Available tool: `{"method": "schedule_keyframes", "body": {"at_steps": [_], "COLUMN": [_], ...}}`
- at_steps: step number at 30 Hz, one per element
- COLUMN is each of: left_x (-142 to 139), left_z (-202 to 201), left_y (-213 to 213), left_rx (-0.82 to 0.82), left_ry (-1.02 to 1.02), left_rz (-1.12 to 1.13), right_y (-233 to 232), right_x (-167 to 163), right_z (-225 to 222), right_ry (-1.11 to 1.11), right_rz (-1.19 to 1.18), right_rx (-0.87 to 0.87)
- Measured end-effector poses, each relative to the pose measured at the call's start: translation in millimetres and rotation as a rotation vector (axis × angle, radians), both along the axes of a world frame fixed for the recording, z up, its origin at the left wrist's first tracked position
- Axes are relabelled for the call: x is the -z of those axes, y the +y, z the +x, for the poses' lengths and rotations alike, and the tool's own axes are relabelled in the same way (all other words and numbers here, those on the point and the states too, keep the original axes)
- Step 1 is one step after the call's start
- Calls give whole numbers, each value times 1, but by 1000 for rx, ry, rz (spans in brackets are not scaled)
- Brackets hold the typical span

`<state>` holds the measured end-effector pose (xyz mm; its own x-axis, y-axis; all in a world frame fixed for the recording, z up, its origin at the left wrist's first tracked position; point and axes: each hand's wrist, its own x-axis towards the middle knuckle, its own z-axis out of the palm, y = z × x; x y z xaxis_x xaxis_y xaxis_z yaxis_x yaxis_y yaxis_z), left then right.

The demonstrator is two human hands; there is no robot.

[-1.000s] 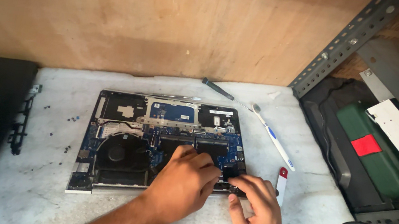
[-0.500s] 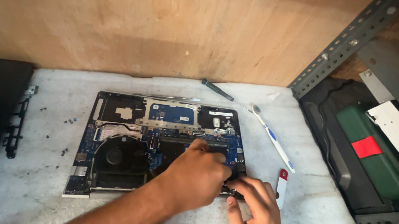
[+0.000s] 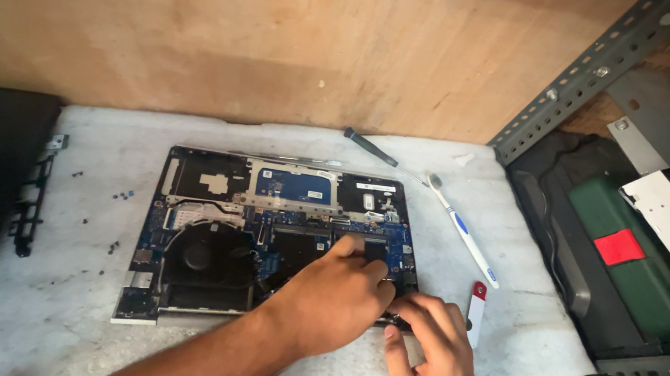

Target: The person works on a disassembled laptop lying open on a workbench, manipulating small components on the exposed motherboard with both hands. They then pick up a screwdriver and use it to work on the laptop's internal parts.

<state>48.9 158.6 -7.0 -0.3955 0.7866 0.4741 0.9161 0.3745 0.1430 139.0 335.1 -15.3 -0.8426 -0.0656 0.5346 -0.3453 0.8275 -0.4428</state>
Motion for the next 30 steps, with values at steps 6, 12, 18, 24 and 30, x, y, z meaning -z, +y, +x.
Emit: {"method": "schedule_keyframes", "body": {"at_steps": [6,12,18,24,30], "left_x": [5,3,-2,-2,-3], "left_z": [-3,-5,-4,2,8], "left_y": [-4,1,7,7,12], "left_rx": [60,46,15,-11,-81], "left_ry": [5,-143,-136,-50,4], "left_rz": [158,154,42,0,0], "right_y": [-3,0,2,2,0], "right_x": [0,1,-1,-2,-3], "right_z": [2,3,3,3,3], "right_ry": [8,11,-7,-10,-24], "right_rz": [-13,-48,-64,-57,-62], "right_rx": [9,-3,0,1,15]}}
